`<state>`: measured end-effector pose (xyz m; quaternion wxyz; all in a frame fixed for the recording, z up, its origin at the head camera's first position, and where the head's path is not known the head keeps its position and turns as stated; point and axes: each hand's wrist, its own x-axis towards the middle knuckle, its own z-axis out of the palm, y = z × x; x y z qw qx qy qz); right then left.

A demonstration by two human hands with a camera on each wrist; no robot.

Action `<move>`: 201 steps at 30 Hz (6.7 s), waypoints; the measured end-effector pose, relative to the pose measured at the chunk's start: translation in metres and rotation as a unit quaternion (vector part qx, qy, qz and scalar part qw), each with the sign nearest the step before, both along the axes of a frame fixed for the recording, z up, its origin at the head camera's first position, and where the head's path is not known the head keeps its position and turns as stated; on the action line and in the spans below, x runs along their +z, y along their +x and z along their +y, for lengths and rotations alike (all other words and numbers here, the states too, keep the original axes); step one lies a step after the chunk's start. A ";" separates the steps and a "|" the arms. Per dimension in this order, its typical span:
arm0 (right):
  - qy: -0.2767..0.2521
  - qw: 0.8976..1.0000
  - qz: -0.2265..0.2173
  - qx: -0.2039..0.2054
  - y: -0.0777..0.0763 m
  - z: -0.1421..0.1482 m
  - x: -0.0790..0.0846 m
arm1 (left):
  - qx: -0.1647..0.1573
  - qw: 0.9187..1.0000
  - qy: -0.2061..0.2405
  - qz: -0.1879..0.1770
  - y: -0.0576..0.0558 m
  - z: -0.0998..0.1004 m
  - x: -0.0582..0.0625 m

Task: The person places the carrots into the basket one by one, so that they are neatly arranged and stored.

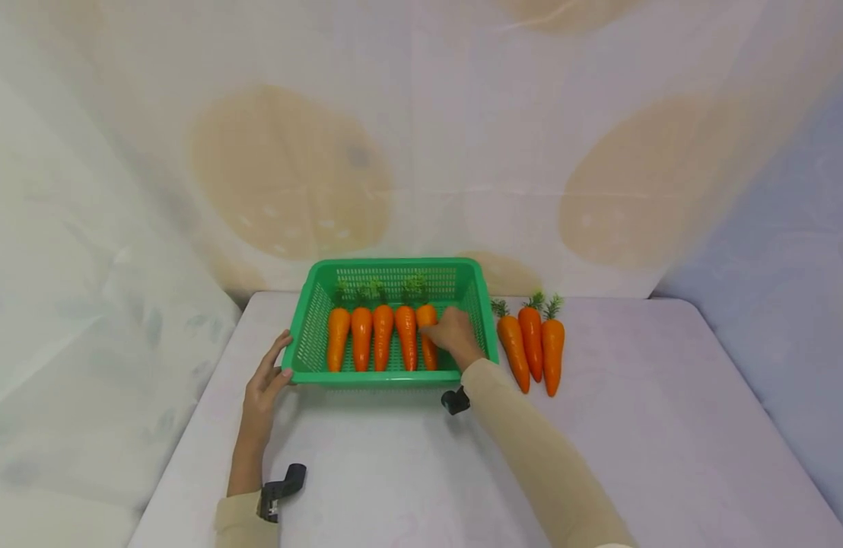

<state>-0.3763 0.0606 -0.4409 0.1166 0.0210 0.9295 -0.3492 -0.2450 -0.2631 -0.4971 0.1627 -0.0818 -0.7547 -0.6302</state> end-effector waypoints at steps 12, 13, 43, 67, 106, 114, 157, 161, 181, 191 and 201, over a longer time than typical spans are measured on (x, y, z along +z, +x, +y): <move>0.017 1.000 -0.024 0.010 -0.004 -0.005 -0.002 | -0.005 1.000 -0.007 -0.009 0.008 0.005 0.021; 0.016 1.000 -0.025 0.007 -0.003 -0.005 -0.001 | -0.005 1.000 -0.002 -0.008 0.006 0.004 0.017; -0.047 0.988 0.150 0.001 0.039 0.131 0.058 | -0.005 1.000 0.000 -0.011 0.012 0.004 0.024; 0.039 0.992 -0.021 -0.115 0.048 0.209 -0.002 | -0.010 1.000 0.010 -0.018 0.013 0.003 0.024; -0.015 0.990 0.122 -0.064 0.057 0.168 0.065 | -0.008 1.000 0.010 -0.026 0.014 0.005 0.027; -0.024 0.992 0.116 -0.036 0.049 0.138 0.073 | -0.011 1.000 0.008 -0.025 0.014 0.003 0.028; -0.001 0.996 0.080 0.029 0.027 0.032 0.049 | -0.013 0.999 0.017 -0.031 0.010 0.004 0.021; 0.015 0.997 0.070 0.025 0.024 0.029 0.045 | -0.011 0.999 0.026 -0.023 0.004 0.001 0.006; 0.079 0.996 0.031 0.023 0.015 0.012 0.034 | -0.010 1.000 0.018 -0.003 0.003 0.000 0.007; 0.056 0.998 0.009 0.008 0.007 0.014 0.026 | -0.016 1.000 0.010 -0.007 0.009 0.006 0.028; 0.058 0.998 -0.013 0.004 0.003 0.012 0.024 | -0.010 1.000 0.005 -0.005 0.008 0.004 0.029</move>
